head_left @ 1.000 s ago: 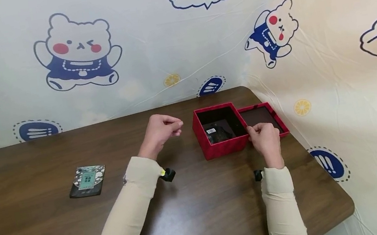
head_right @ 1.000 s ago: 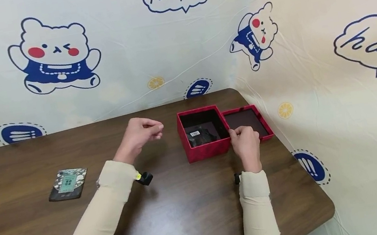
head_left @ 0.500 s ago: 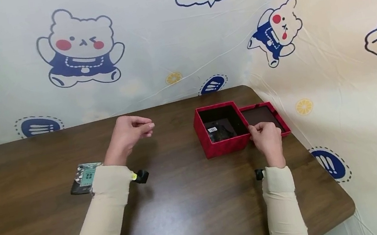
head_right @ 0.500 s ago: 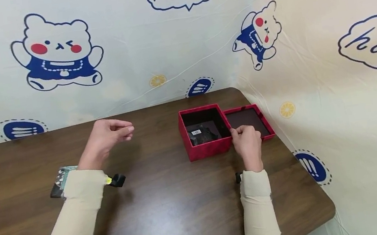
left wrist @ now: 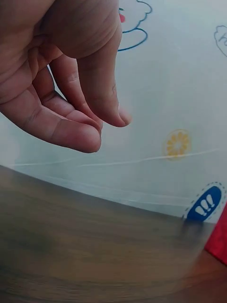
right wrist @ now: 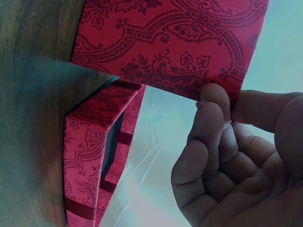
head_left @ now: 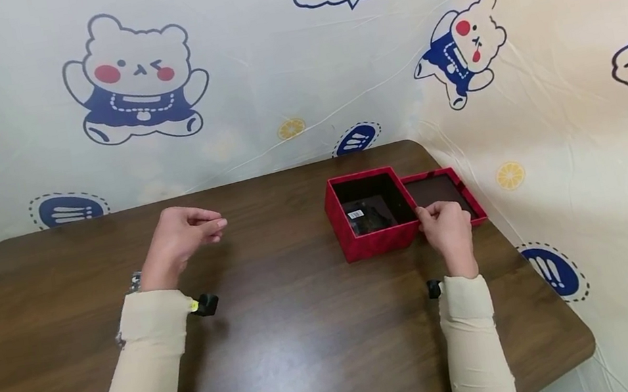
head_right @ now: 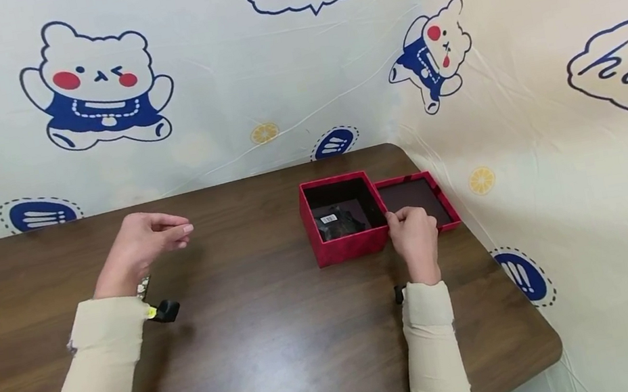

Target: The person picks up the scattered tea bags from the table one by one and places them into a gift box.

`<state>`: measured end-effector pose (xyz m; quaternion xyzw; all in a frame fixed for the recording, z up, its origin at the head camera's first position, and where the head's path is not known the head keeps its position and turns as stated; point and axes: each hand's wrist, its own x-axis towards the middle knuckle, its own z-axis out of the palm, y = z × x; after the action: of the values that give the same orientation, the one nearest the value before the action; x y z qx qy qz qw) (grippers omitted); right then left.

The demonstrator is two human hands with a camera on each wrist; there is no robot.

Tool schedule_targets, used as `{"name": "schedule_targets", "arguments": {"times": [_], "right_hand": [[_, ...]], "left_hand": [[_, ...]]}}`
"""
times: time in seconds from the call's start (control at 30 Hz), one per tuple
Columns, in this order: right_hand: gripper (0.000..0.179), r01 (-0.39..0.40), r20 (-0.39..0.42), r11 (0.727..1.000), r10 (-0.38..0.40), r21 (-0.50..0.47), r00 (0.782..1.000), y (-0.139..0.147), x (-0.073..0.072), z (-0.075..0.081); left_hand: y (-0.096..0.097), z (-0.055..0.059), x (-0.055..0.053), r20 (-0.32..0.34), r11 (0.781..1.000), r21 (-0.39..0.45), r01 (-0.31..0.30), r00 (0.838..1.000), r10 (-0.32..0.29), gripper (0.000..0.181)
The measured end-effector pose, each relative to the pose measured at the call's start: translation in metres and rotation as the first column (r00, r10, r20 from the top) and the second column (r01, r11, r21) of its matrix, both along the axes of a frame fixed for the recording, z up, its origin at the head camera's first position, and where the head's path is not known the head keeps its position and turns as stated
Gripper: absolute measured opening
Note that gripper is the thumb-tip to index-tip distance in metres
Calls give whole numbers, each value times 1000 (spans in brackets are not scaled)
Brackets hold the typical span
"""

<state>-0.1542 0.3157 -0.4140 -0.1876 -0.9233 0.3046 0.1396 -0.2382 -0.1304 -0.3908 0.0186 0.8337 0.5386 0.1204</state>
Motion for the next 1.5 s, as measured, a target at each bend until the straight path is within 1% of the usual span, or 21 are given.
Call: {"name": "schedule_targets", "arguments": {"times": [0.17,0.3,0.43,0.53,0.73,0.93,1.03,1.13,1.27,1.33,1.4,1.47,1.5], "right_hand": [[35,1,10,1000,-1,7,1000,0,1,1],[35,-2,18,1000,2,6,1000,0,0,0],[36,0,22,1000,0,0,1000,0,0,1],[36,8,23,1000,-8,-6,1000,0,0,2],[36,16,34,1000,-16,1,999,-1,1,2],[36,10,30,1000,-10,9,1000,-1,0,1],[35,9,32,1000,-9,9,999,-1,-1,1],[35,9,40,1000,-9,1,999,-2,-1,2],[35,8,46,1000,-8,-3,999,-2,-1,3],[35,7,52,1000,-6,-5,999,-3,0,3],[35,5,60,1000,-5,-11,998,-3,0,3],[35,5,65,1000,-4,-15,998,-3,0,3],[35,6,64,1000,-5,-14,998,-3,0,3]], "left_hand": [[-17,1,2,12,997,-74,-10,1000,11,35],[-32,-1,4,31,994,-106,-27,999,31,39],[-47,-3,6,28,989,-145,-42,999,47,38],[-54,-5,7,32,987,-154,-45,998,51,38],[-70,-12,7,60,981,-186,-60,996,72,40],[-90,-20,6,107,974,-209,-83,988,107,44],[-99,-25,6,120,965,-248,-85,986,118,44],[-109,-30,7,117,952,-294,-83,986,122,46],[-126,-37,8,106,929,-356,-98,984,145,48],[-133,-40,9,112,917,-384,-105,981,159,50],[-139,-44,9,122,905,-413,-97,979,161,52],[-142,-47,9,131,899,-430,-88,979,158,54],[-143,-49,9,135,900,-428,-85,978,157,55]]}}
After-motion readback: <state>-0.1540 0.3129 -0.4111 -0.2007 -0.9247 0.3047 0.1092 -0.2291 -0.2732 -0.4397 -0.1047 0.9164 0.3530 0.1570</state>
